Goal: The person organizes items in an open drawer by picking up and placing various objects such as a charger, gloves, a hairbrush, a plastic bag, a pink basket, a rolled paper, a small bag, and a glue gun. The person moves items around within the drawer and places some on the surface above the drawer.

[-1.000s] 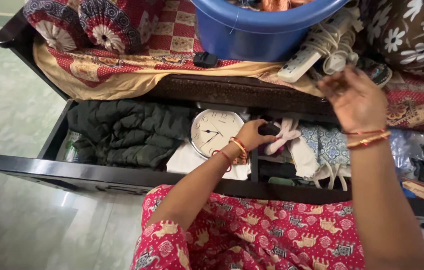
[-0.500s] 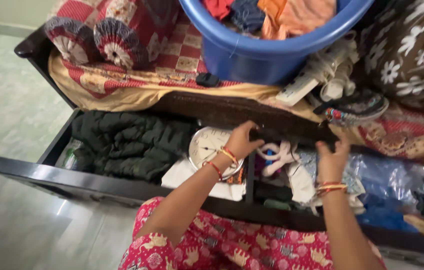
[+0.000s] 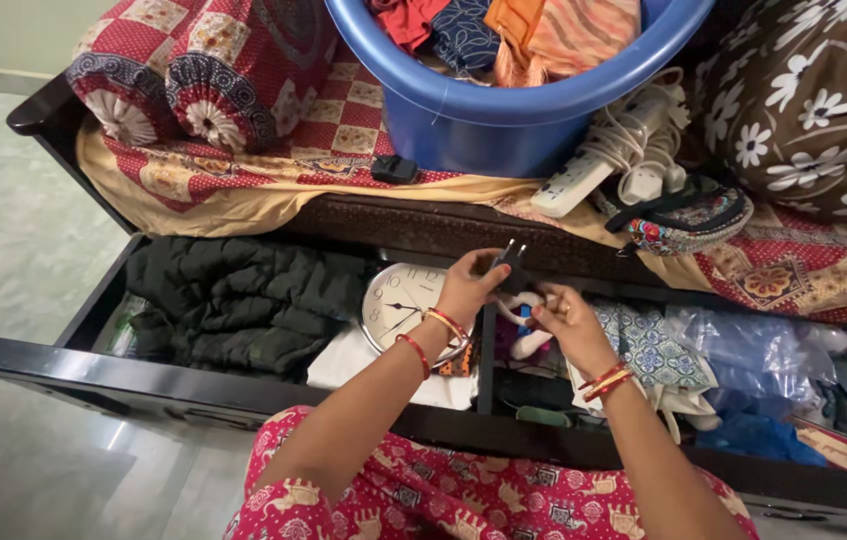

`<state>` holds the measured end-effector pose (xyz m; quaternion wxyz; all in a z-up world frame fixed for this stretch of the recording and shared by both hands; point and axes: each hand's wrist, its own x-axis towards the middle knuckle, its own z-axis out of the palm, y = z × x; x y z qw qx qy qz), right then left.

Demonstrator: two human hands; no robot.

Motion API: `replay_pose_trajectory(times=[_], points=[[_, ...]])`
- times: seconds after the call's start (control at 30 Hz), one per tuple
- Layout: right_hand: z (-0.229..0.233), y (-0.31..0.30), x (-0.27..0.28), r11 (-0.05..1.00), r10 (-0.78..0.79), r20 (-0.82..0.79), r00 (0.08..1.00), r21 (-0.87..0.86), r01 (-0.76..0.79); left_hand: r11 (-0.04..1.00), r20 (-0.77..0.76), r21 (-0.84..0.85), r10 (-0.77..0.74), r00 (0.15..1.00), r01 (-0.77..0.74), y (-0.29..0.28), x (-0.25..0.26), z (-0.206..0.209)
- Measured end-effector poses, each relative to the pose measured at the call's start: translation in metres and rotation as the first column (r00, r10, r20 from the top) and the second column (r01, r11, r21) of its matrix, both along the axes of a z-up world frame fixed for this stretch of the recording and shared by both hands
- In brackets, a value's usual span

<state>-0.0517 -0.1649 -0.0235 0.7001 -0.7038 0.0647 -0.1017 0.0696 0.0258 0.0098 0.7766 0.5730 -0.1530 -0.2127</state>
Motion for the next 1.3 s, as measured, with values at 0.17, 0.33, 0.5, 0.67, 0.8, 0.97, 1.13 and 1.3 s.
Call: replay_pose_trajectory(times=[0.17, 0.33, 0.5, 0.67, 0.8, 0.97, 1.13, 1.3], points=[[0.019, 0.000, -0.005, 0.972, -0.060, -0.033, 0.998, -0.230, 0.051, 0.995, 0.021, -0.090, -0.036, 0.999, 0.037, 0.008, 0.005, 0.003], [0.072, -0.007, -0.029, 0.555, -0.102, 0.124, 0.987, -0.816, 0.160, 0.967, 0.330, 0.226, 0.037, 0.943, -0.118, 0.021, 0.008, 0.011], [0.111, -0.012, -0.046, 0.515, -0.059, 0.181, 0.982, -0.837, 0.186, 0.923, 0.740, 0.232, 0.038, 0.671, -0.308, 0.030, 0.011, 0.012], [0.125, 0.005, -0.050, 0.586, -0.018, 0.383, 0.924, -0.745, 0.320, 0.868, 0.491, 0.494, -0.316, 0.812, 0.039, 0.017, -0.019, 0.019], [0.119, 0.003, -0.048, 0.715, -0.056, 0.343, 0.938, -0.642, 0.278, 0.909, 0.354, 0.295, -0.389, 0.850, 0.294, 0.004, -0.040, 0.014], [0.092, -0.010, -0.036, 0.861, -0.161, 0.259, 0.952, -0.436, 0.264, 0.921, 0.236, 0.088, -0.390, 0.890, 0.380, -0.001, -0.042, 0.013], [0.056, -0.015, -0.022, 0.903, -0.133, 0.208, 0.969, -0.377, 0.204, 0.913, -0.076, -0.166, -0.388, 0.919, 0.372, -0.007, -0.047, 0.010], [0.022, 0.010, -0.005, 0.919, -0.114, 0.129, 0.985, -0.364, 0.154, 0.936, -0.073, -0.287, -0.232, 0.970, 0.202, -0.011, -0.040, 0.008]])
